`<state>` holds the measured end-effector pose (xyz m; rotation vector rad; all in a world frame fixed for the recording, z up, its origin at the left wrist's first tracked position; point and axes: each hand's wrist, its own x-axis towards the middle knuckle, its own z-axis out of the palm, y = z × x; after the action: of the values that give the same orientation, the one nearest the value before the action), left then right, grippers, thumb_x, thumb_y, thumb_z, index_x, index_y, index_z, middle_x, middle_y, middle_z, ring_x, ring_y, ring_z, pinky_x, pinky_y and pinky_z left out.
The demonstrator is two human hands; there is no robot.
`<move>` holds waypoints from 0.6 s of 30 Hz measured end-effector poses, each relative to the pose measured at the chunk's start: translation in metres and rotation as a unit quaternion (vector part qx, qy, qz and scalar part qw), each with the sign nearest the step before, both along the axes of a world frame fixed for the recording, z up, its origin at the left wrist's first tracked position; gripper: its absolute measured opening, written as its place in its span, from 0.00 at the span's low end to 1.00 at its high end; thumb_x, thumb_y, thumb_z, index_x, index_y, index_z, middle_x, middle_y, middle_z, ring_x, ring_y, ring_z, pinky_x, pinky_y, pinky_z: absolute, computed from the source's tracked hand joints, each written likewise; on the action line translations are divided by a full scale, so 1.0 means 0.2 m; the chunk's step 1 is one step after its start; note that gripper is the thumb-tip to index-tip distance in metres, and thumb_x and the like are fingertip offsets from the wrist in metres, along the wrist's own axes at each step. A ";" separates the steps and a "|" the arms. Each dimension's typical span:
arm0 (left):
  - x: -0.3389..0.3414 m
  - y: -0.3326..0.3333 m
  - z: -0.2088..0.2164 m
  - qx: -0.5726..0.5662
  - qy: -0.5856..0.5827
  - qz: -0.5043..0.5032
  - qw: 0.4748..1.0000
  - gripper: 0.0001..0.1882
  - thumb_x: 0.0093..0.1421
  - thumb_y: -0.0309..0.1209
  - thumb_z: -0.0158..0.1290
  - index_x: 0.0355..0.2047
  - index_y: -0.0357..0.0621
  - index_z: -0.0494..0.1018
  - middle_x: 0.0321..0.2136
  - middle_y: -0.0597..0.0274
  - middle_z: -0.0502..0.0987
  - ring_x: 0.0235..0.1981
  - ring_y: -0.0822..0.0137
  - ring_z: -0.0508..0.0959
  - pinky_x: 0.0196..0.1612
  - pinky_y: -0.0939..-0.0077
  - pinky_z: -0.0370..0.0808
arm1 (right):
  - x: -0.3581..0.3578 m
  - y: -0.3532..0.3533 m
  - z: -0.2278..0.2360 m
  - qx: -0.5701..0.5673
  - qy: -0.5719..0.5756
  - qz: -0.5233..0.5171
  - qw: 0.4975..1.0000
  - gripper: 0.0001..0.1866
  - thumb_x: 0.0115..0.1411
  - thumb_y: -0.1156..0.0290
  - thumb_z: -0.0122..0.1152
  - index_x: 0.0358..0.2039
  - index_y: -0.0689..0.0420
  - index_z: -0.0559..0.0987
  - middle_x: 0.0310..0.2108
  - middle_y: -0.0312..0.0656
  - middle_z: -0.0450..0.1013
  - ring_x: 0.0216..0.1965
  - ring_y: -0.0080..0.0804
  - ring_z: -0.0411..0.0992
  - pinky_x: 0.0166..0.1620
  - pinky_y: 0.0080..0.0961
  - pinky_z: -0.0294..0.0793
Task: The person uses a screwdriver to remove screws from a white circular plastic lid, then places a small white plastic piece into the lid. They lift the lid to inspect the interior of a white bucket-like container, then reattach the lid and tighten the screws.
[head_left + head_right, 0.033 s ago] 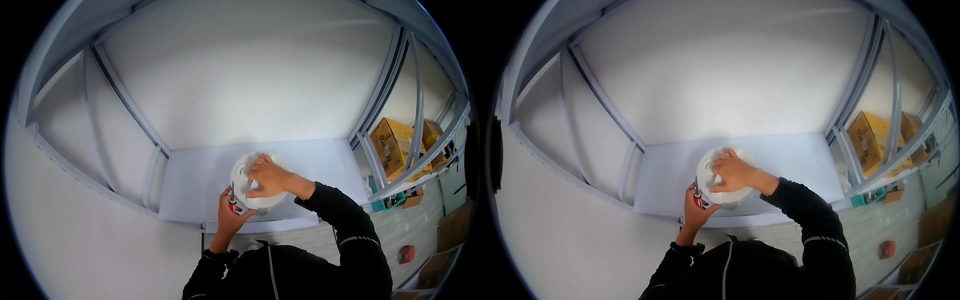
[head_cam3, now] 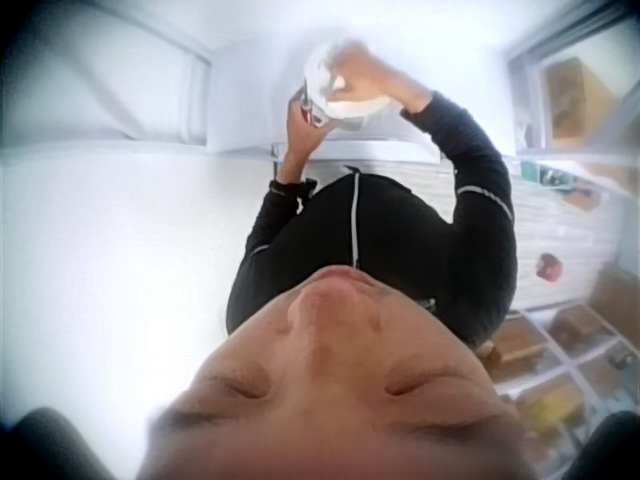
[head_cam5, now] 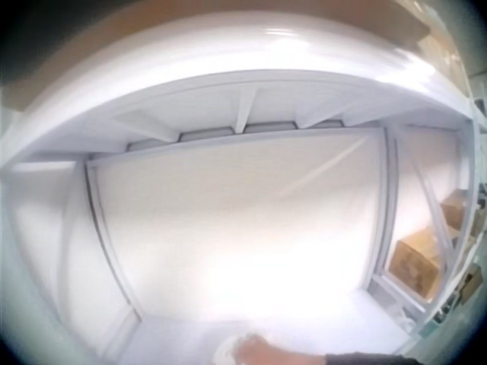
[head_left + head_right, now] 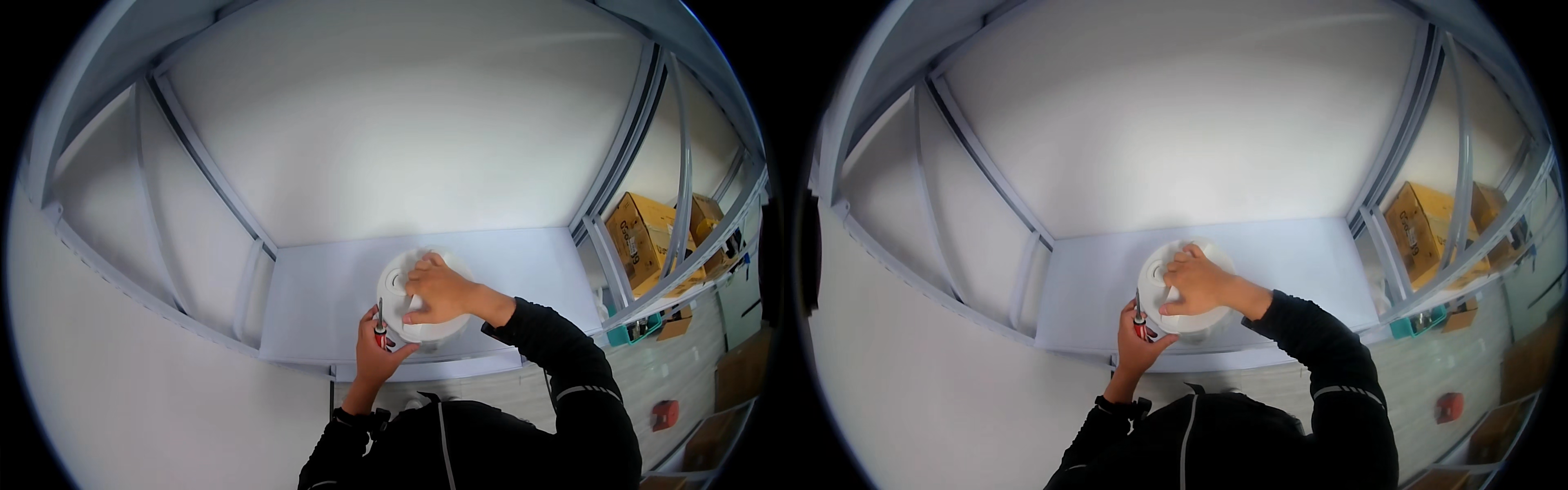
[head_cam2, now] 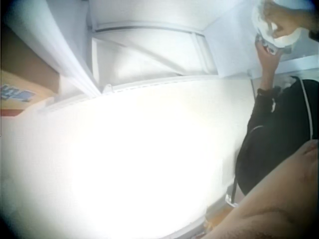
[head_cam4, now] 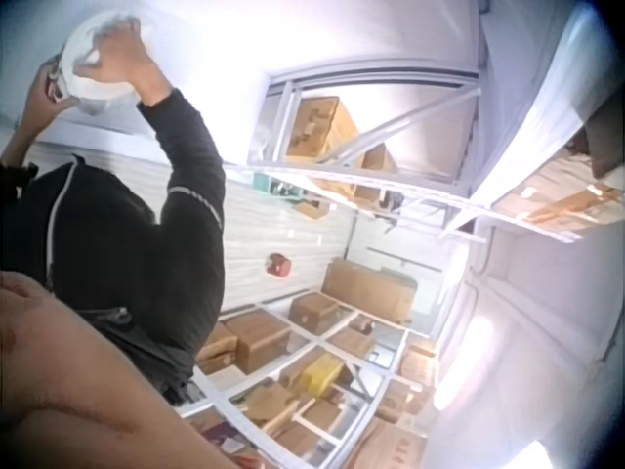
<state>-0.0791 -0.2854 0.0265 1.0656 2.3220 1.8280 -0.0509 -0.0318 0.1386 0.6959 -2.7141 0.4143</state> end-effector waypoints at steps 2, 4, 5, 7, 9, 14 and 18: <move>-0.03 -0.01 -0.04 -0.013 0.043 -0.015 0.999 0.48 0.45 0.30 0.84 0.56 0.37 0.61 0.70 0.39 0.62 0.59 0.59 0.79 0.54 0.67 0.85 | -0.01 0.00 0.01 0.006 -0.005 0.007 1.000 0.28 0.62 0.39 0.69 0.28 0.55 0.81 0.32 0.41 0.75 0.43 0.45 0.71 0.60 0.46 0.61; -0.03 -0.01 -0.06 0.000 -0.007 -0.018 1.000 0.47 0.44 0.30 0.84 0.56 0.37 0.62 0.70 0.40 0.63 0.59 0.60 0.79 0.53 0.68 0.85 | -0.02 0.00 0.01 0.001 -0.004 0.015 1.000 0.27 0.62 0.40 0.69 0.27 0.55 0.81 0.31 0.40 0.75 0.41 0.44 0.71 0.57 0.44 0.61; -0.03 -0.01 -0.07 0.006 -0.032 -0.019 0.999 0.47 0.44 0.29 0.84 0.56 0.38 0.62 0.70 0.41 0.63 0.59 0.60 0.80 0.53 0.68 0.85 | -0.03 0.00 0.00 -0.005 0.000 0.019 1.000 0.27 0.61 0.40 0.70 0.27 0.54 0.80 0.30 0.40 0.75 0.40 0.43 0.71 0.56 0.44 0.61; -0.01 0.00 -0.02 0.023 -0.008 -0.022 0.999 0.46 0.44 0.28 0.84 0.55 0.38 0.63 0.70 0.41 0.62 0.59 0.60 0.80 0.53 0.67 0.85 | -0.03 0.01 -0.01 -0.014 0.000 0.020 1.000 0.27 0.61 0.41 0.70 0.26 0.54 0.80 0.30 0.39 0.74 0.38 0.43 0.71 0.55 0.43 0.61; -0.01 0.00 -0.01 0.052 -0.021 -0.027 0.998 0.45 0.43 0.27 0.84 0.55 0.38 0.64 0.70 0.42 0.62 0.59 0.59 0.80 0.54 0.66 0.84 | -0.03 0.01 -0.01 -0.017 -0.006 0.019 1.000 0.26 0.61 0.41 0.71 0.26 0.53 0.80 0.29 0.39 0.74 0.38 0.43 0.71 0.55 0.43 0.61; -0.01 0.01 0.01 0.109 -0.044 -0.036 0.992 0.43 0.44 0.25 0.82 0.55 0.37 0.65 0.72 0.41 0.60 0.61 0.57 0.80 0.56 0.65 0.84 | -0.01 0.01 0.03 -0.065 0.003 0.012 0.998 0.25 0.60 0.42 0.73 0.26 0.52 0.80 0.29 0.38 0.74 0.38 0.42 0.72 0.55 0.43 0.62; -0.01 0.02 0.02 0.194 -0.062 -0.053 0.978 0.43 0.45 0.25 0.82 0.55 0.37 0.64 0.74 0.37 0.58 0.62 0.55 0.79 0.55 0.65 0.85 | 0.00 -0.01 0.12 -0.083 0.002 -0.005 0.997 0.26 0.57 0.40 0.73 0.26 0.52 0.81 0.28 0.40 0.75 0.39 0.43 0.73 0.56 0.43 0.62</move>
<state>-0.0821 -0.2810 0.0301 1.0426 1.8463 2.2883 -0.0503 -0.0341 0.1620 0.6353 -2.6404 0.6270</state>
